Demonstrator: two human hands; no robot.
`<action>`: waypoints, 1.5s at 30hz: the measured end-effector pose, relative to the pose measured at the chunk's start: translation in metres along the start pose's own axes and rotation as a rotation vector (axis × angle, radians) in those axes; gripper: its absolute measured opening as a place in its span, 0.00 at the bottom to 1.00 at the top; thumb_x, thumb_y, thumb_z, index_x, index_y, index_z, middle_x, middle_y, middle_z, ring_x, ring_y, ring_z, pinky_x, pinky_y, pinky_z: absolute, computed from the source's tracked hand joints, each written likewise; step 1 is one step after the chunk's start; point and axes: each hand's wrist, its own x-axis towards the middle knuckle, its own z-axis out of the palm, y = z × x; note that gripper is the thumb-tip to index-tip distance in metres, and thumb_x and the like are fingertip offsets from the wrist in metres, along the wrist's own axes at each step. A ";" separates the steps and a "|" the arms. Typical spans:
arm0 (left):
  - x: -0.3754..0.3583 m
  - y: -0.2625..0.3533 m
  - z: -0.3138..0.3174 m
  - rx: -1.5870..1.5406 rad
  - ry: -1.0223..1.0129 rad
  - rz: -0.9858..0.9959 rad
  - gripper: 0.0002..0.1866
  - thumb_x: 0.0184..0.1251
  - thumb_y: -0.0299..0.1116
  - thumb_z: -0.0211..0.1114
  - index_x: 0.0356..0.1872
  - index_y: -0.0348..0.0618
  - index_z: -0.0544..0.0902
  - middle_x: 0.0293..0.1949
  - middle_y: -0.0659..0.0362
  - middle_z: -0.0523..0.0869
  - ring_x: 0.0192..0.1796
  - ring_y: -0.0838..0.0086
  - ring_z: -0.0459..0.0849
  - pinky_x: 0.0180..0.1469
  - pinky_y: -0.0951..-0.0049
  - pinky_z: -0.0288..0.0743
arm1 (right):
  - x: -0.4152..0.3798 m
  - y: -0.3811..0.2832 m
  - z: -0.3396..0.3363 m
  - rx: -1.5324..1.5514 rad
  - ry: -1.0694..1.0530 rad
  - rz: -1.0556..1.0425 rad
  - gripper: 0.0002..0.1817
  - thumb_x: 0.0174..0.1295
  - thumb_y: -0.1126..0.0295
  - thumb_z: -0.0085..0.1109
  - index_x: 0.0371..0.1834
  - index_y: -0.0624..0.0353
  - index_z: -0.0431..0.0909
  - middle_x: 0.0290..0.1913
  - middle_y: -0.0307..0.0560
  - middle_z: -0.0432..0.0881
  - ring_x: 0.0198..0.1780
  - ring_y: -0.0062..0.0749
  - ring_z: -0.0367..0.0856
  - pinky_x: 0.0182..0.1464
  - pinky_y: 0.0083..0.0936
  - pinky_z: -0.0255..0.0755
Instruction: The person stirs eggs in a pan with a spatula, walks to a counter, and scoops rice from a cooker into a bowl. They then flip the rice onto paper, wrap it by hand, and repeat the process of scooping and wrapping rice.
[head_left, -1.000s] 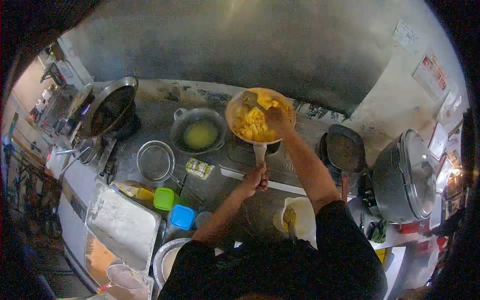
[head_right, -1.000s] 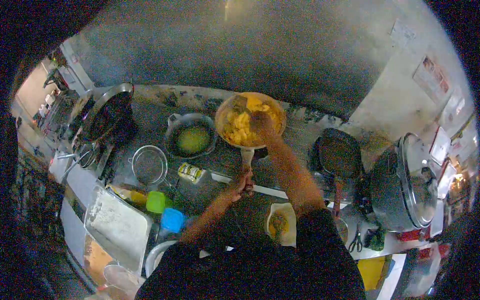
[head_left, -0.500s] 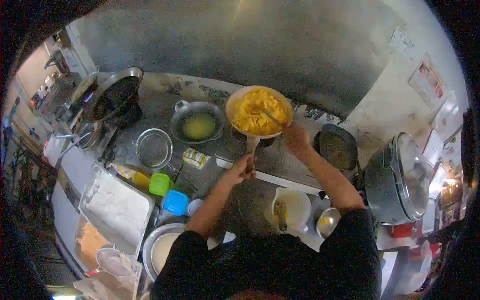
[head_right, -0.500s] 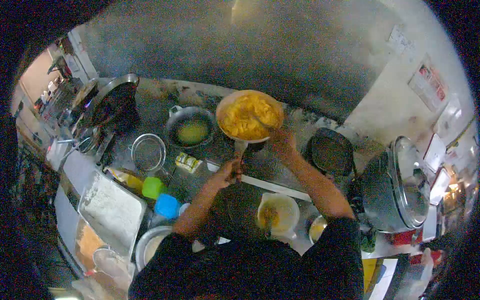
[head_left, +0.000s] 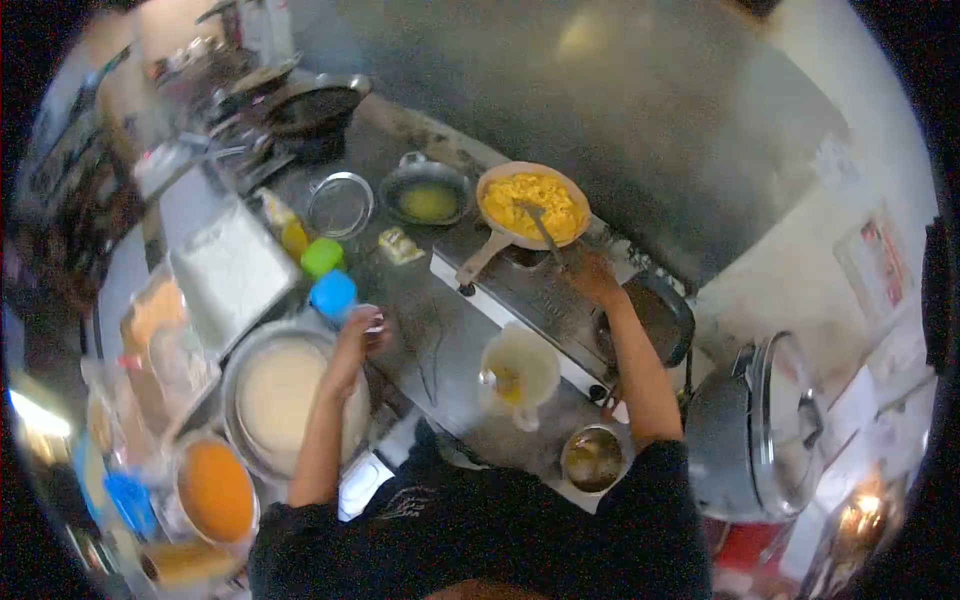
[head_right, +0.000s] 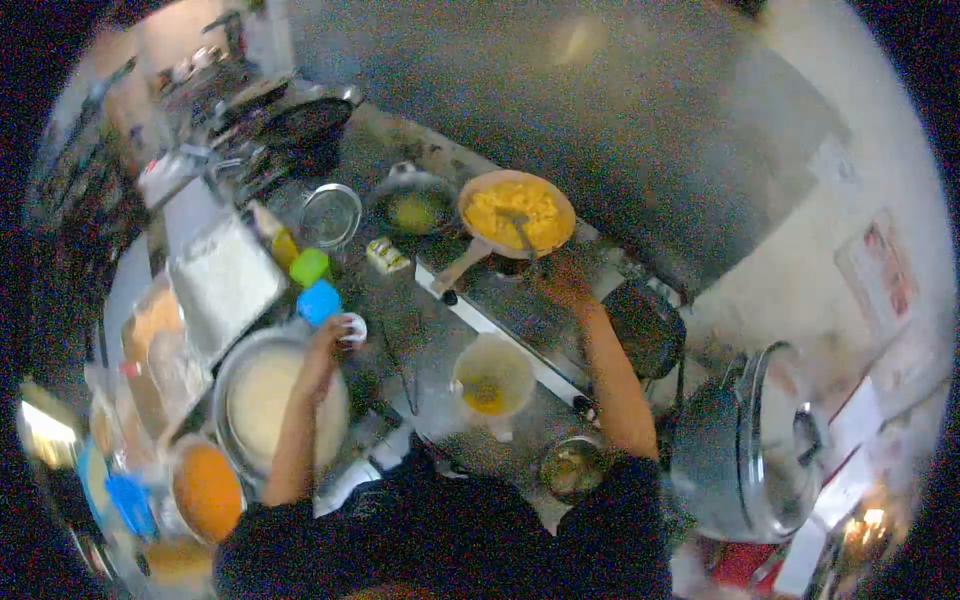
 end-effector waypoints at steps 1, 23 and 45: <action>-0.042 -0.001 -0.007 0.016 0.066 -0.053 0.23 0.69 0.51 0.51 0.54 0.44 0.72 0.43 0.58 0.80 0.42 0.73 0.79 0.47 0.72 0.71 | -0.010 -0.009 -0.015 0.070 -0.042 0.058 0.39 0.57 0.47 0.57 0.68 0.58 0.60 0.65 0.62 0.66 0.62 0.55 0.69 0.62 0.44 0.64; -0.621 -0.155 0.007 -0.287 1.139 -0.059 0.19 0.71 0.46 0.49 0.54 0.47 0.74 0.46 0.60 0.79 0.45 0.74 0.79 0.47 0.73 0.75 | -0.247 -0.460 -0.055 1.067 -1.197 -0.665 0.23 0.62 0.71 0.59 0.62 0.57 0.71 0.47 0.44 0.80 0.46 0.24 0.76 0.48 0.22 0.72; -0.989 -0.445 0.033 -0.641 1.712 -0.784 0.22 0.71 0.52 0.47 0.56 0.50 0.71 0.43 0.54 0.78 0.39 0.65 0.80 0.35 0.66 0.77 | -0.175 -0.473 -0.009 0.694 0.034 0.163 0.21 0.50 0.68 0.63 0.49 0.59 0.76 0.46 0.54 0.78 0.45 0.47 0.78 0.47 0.43 0.72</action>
